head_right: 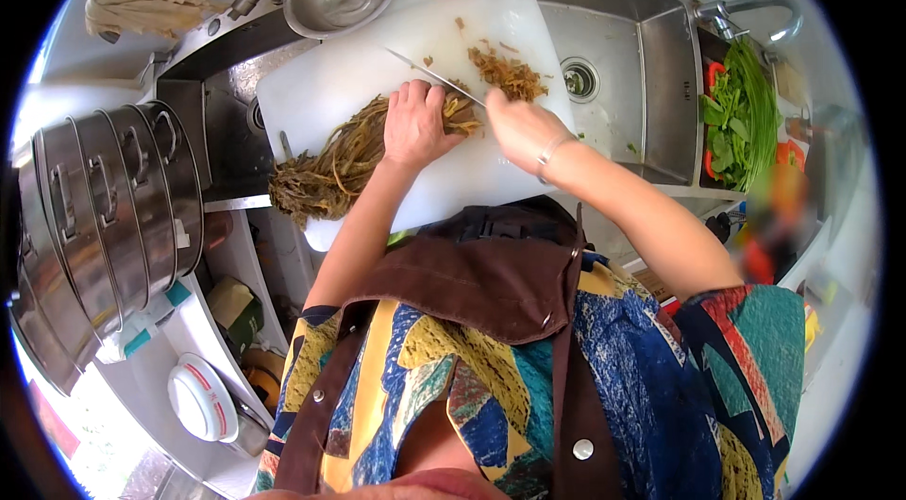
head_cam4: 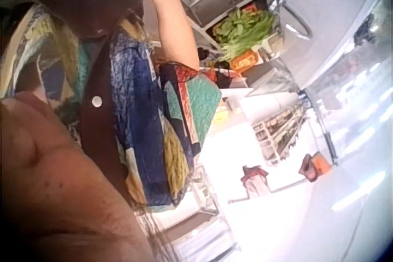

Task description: The person stands at a kitchen counter and uses a cleaver to chop a bundle of dried vegetables on a white cutting board. The chopped pieces are periodically gathered and transferred into a green bowl. The person continues chopping the remaining bundle until the task is complete.

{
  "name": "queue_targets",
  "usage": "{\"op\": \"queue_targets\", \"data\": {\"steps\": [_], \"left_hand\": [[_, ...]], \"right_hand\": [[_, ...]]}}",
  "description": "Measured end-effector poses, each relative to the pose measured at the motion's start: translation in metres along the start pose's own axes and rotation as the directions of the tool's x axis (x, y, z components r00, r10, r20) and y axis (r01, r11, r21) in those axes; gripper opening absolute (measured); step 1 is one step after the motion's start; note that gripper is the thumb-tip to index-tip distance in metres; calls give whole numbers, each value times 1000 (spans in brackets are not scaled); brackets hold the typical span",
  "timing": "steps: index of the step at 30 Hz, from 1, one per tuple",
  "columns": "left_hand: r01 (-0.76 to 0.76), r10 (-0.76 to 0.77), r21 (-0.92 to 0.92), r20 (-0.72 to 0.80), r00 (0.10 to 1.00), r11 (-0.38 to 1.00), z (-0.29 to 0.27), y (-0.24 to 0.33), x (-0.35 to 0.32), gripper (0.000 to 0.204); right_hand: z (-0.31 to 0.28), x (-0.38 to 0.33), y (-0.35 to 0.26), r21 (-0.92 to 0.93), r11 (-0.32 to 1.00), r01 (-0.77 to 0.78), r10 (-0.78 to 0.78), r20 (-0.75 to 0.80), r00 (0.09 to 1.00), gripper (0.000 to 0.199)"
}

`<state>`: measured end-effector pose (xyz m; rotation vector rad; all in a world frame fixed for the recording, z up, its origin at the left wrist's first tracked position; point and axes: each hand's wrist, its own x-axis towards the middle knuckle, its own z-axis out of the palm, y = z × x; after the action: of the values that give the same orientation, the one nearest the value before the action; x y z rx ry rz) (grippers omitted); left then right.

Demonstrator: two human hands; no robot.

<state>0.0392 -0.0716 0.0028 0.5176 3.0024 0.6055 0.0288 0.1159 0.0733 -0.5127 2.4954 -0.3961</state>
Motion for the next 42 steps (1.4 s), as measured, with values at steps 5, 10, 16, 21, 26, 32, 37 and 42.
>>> {"op": "queue_targets", "data": {"steps": [5,10,16,21,26,32,37,42], "left_hand": [[-3,4,-40,18,1000,999,3,0,-3,60],[-7,7,-29,11,1000,1000,3,4,-2,60],[-37,33,-46,-81,996,998,1,-2,-3,58],[4,-9,-41,-140,990,999,5,-1,-5,59],[84,-85,-9,-120,989,996,8,1,-4,65],[134,-135,-12,-108,985,991,8,2,-3,66],[140,-137,26,-97,986,990,11,4,-1,63],[144,-141,35,-83,987,989,12,5,0,61]], "right_hand": [[7,-2,9,51,995,-85,80,95,992,15],[20,58,-2,30,995,93,-90,-84,992,16],[12,45,-26,-31,996,78,-80,-86,993,19],[17,19,-4,-15,998,-61,59,-82,995,18],[21,-8,15,128,976,-177,189,-87,978,16],[26,-44,-3,245,957,-158,207,-187,960,18],[38,-70,-11,300,947,-118,196,-244,950,21],[46,-75,-14,311,943,-118,190,-210,959,19]]}}
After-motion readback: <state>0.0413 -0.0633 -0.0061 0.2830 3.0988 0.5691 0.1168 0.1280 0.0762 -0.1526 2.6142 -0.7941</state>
